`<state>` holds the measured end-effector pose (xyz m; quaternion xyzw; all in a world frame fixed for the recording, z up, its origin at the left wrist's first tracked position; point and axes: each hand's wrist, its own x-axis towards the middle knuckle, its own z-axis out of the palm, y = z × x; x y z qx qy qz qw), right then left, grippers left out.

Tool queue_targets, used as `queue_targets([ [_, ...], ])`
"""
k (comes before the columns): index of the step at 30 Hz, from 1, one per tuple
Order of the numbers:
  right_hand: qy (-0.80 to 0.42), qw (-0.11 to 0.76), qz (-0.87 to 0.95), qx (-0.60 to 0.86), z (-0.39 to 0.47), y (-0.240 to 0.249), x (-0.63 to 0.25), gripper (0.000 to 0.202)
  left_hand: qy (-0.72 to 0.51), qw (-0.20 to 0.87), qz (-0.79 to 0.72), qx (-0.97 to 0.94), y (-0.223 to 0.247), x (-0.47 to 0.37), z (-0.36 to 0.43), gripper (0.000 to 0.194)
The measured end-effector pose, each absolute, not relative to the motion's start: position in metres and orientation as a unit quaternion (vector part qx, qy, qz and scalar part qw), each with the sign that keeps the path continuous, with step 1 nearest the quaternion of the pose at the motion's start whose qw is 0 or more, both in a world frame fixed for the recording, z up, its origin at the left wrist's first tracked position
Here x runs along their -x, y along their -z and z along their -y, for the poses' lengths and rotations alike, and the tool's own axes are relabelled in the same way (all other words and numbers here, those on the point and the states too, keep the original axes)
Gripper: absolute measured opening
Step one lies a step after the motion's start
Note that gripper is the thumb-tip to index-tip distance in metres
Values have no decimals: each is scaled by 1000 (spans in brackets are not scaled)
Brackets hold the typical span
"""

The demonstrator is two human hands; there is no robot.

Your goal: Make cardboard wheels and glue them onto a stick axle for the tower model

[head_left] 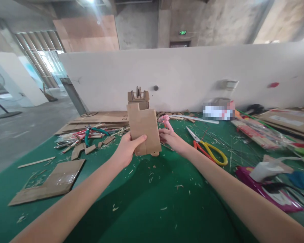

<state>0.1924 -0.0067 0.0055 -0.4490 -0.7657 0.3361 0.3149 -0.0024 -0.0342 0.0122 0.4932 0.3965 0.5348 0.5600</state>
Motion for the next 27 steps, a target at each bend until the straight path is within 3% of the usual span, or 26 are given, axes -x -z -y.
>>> queue_targets([
  [1,-447,330,729,400,18,-6,-192,48,-528,571,-393,-490,-6,1,36,50],
  [3,-542,354,673,357,40,-6,-192,46,-508,595,-385,-490,5,-3,41,50],
  [8,-471,413,654,425,59,6,-192,33,-460,620,-370,-516,14,-10,52,48],
  [21,-615,427,559,357,63,18,-187,35,-448,657,-413,-443,8,-13,63,47],
  [27,-576,450,578,364,63,19,-185,34,-460,618,-415,-483,13,-14,62,48],
])
